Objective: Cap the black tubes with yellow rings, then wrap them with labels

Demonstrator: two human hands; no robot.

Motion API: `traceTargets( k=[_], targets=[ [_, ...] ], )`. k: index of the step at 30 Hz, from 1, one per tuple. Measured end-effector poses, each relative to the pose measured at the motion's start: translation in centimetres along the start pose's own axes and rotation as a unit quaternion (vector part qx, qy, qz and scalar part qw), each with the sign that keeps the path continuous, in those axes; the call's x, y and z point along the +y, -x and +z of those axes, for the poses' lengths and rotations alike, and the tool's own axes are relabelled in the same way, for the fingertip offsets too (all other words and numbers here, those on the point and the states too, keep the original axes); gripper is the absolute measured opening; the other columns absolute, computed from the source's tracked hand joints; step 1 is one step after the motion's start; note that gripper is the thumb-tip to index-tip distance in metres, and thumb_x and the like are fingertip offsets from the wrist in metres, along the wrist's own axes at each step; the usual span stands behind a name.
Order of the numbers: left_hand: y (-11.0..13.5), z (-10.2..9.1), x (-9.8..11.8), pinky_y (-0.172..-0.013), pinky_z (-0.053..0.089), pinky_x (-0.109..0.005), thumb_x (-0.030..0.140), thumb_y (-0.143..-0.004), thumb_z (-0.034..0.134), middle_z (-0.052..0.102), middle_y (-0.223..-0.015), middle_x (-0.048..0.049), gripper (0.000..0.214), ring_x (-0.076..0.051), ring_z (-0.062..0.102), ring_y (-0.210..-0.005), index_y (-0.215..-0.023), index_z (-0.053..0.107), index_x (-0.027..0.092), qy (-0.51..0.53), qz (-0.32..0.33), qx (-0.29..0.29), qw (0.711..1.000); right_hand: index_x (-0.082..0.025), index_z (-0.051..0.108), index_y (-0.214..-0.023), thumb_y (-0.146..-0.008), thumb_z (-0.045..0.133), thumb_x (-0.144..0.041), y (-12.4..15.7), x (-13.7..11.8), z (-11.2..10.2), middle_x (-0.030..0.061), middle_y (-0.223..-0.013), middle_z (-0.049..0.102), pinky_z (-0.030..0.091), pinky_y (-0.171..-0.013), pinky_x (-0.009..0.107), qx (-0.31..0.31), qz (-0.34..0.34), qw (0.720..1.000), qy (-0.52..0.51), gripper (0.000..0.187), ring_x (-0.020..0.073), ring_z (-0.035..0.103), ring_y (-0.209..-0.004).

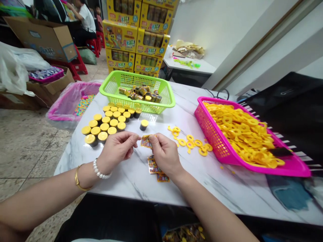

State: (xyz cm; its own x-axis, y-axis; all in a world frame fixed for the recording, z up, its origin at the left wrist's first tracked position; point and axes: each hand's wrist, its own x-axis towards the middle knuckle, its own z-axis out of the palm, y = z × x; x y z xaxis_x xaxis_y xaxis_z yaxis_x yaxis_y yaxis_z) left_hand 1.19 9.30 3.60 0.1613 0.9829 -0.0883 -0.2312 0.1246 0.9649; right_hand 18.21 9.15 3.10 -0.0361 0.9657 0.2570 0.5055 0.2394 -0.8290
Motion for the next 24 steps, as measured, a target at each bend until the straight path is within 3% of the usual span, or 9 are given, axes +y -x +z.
traceTargets(
  k=[6, 11, 17, 24],
  targets=[
    [0.04, -0.09, -0.18, -0.038, 0.032, -0.019, 0.043, -0.075, 0.075, 0.053, -0.053, 0.0058, 0.028, -0.005, 0.042, -0.037, -0.074, 0.066, 0.016, -0.006, 0.035, 0.043, 0.998, -0.021, 0.046, -0.06, -0.097, 0.05, -0.051, 0.02, 0.39, 0.08, -0.0042, -0.054, 0.04, 0.032, -0.05, 0.025, 0.021, -0.041, 0.998, 0.04, 0.048, 0.0108, 0.038, -0.051],
    [0.02, -0.05, -0.02, -0.039, 0.034, -0.019, 0.041, -0.075, 0.075, 0.055, -0.049, 0.0046, 0.026, -0.006, 0.043, -0.038, -0.074, 0.067, 0.016, -0.038, 0.019, 0.017, 0.999, -0.021, 0.046, -0.06, -0.098, 0.051, -0.045, -0.12, 0.39, 0.16, -0.004, -0.055, 0.042, 0.032, -0.052, 0.026, 0.024, -0.079, 0.994, 0.067, 0.045, 0.0108, 0.04, -0.052],
    [-0.09, -0.12, 0.13, -0.04, 0.034, -0.018, 0.039, -0.075, 0.075, 0.055, -0.049, 0.006, 0.025, -0.007, 0.046, -0.04, -0.078, 0.063, 0.018, -0.004, 0.017, 0.051, 0.999, -0.021, 0.043, -0.058, -0.097, 0.052, -0.045, -0.51, 0.25, 0.34, -0.0048, -0.055, 0.038, 0.031, -0.052, 0.026, 0.031, -0.09, 0.992, 0.086, 0.047, 0.0104, 0.038, -0.052],
    [-0.41, -0.34, -0.02, -0.039, 0.03, -0.02, 0.038, -0.075, 0.072, 0.051, -0.049, 0.0055, 0.024, -0.006, 0.041, -0.041, -0.078, 0.07, 0.015, -0.02, 0.027, 0.049, 0.998, -0.021, 0.043, -0.058, -0.098, 0.051, -0.046, -0.82, 0.13, 0.04, -0.0046, -0.053, 0.039, 0.031, -0.05, 0.026, 0.036, -0.113, 0.987, 0.105, 0.048, 0.0104, 0.038, -0.05]
  ],
)
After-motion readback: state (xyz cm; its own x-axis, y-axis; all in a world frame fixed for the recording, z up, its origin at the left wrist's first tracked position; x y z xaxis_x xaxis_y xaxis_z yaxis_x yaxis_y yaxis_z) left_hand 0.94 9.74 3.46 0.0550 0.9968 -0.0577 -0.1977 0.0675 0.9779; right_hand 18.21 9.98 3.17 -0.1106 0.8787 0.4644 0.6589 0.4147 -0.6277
